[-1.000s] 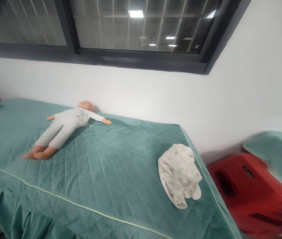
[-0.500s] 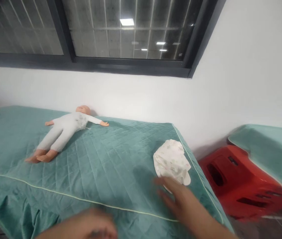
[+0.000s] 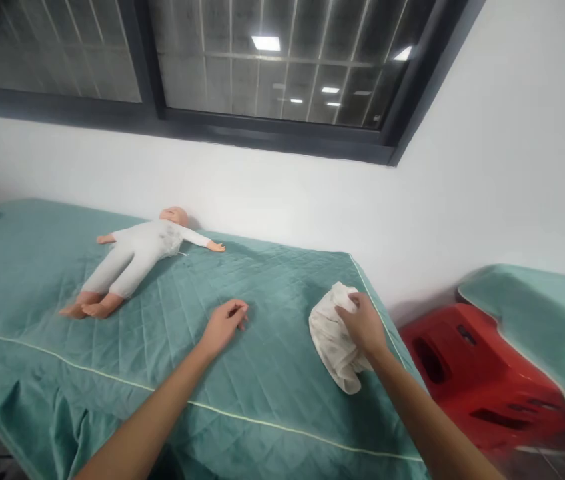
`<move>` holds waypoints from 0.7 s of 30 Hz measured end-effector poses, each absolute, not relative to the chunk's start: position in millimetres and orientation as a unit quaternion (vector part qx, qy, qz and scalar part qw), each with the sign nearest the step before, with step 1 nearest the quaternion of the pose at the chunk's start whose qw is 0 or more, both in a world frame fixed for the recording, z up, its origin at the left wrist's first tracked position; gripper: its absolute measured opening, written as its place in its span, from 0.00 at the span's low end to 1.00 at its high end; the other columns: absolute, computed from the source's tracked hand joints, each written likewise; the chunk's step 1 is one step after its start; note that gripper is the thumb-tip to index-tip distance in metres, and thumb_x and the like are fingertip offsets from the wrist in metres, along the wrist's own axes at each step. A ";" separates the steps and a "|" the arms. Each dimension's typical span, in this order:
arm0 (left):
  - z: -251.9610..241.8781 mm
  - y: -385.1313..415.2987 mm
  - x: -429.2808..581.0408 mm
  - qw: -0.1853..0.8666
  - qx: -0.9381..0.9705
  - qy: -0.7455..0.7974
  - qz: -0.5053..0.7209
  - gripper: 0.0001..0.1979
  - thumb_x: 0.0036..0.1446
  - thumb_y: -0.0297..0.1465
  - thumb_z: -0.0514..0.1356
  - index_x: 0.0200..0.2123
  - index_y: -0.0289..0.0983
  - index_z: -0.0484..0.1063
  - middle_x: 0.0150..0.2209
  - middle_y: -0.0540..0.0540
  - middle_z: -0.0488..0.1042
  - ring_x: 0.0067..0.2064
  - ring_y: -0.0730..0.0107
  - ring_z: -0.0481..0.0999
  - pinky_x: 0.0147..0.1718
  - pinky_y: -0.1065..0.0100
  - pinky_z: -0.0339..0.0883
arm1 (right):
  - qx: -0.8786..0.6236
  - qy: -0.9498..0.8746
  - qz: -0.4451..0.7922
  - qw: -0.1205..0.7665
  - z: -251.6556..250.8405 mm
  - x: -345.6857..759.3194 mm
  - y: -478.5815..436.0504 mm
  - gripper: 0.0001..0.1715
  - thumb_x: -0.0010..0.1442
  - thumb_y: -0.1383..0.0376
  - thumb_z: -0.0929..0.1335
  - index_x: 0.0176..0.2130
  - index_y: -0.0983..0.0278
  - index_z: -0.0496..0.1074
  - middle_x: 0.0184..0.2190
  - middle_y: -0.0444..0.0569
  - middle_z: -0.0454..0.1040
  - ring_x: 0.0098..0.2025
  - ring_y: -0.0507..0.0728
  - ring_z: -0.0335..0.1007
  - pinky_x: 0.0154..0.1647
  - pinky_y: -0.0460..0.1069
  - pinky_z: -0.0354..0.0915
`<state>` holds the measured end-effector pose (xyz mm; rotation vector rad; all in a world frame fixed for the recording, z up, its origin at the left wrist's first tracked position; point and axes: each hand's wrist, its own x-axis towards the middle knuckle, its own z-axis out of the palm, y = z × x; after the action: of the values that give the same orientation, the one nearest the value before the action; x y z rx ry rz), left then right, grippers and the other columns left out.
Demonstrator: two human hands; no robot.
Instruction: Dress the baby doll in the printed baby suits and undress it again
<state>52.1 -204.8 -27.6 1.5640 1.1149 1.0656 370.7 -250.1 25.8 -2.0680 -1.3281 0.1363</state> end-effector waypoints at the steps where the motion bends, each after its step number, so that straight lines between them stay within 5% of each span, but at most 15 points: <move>1: -25.9 -206.5 50.6 0.471 0.629 0.442 0.433 0.15 0.59 0.42 0.54 0.34 0.36 0.72 0.30 0.47 0.76 0.27 0.72 0.73 0.28 0.69 0.64 | -0.773 -0.530 0.061 0.343 33.6 360.2 -246.8 0.26 0.54 0.54 0.68 0.49 0.63 0.67 0.48 0.57 0.74 0.50 0.65 0.71 0.54 0.58 0.63; 7: -26.9 -203.2 38.8 0.620 0.545 0.330 0.458 0.23 0.54 0.46 0.63 0.48 0.36 0.73 0.42 0.41 0.79 0.38 0.65 0.77 0.32 0.69 0.67 | -0.504 -0.767 -0.004 0.397 81.5 253.9 -237.9 0.07 0.61 0.59 0.67 0.36 0.60 0.67 0.39 0.50 0.74 0.44 0.60 0.68 0.48 0.54 0.64; 13: -36.8 -198.0 29.6 0.737 0.352 0.147 0.558 0.36 0.56 0.54 0.59 0.61 0.41 0.64 0.60 0.38 0.69 0.60 0.53 0.69 0.55 0.56 0.64 | -0.452 -0.824 -0.213 0.267 69.3 192.2 -252.6 0.05 0.61 0.71 0.65 0.35 0.63 0.71 0.44 0.55 0.73 0.47 0.64 0.63 0.48 0.60 0.60; 17: -39.0 -197.1 28.0 0.743 0.308 0.133 0.579 0.36 0.55 0.49 0.62 0.63 0.43 0.62 0.63 0.41 0.65 0.64 0.54 0.64 0.63 0.55 0.57 | -0.477 -0.858 -0.080 0.173 31.1 171.7 -276.7 0.10 0.61 0.73 0.63 0.39 0.63 0.72 0.41 0.53 0.74 0.44 0.62 0.67 0.47 0.59 0.63; 21: -35.8 -195.4 22.6 0.758 0.261 0.137 0.581 0.36 0.56 0.49 0.62 0.65 0.44 0.59 0.64 0.41 0.65 0.64 0.51 0.65 0.63 0.53 0.57 | -0.500 -0.834 0.096 0.215 9.8 147.5 -289.4 0.20 0.67 0.71 0.58 0.55 0.61 0.67 0.48 0.53 0.75 0.50 0.60 0.70 0.50 0.56 0.66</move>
<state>22.6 -195.4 -35.8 0.5695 0.2983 1.2663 147.5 -289.4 9.8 -1.3851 -2.3110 0.2648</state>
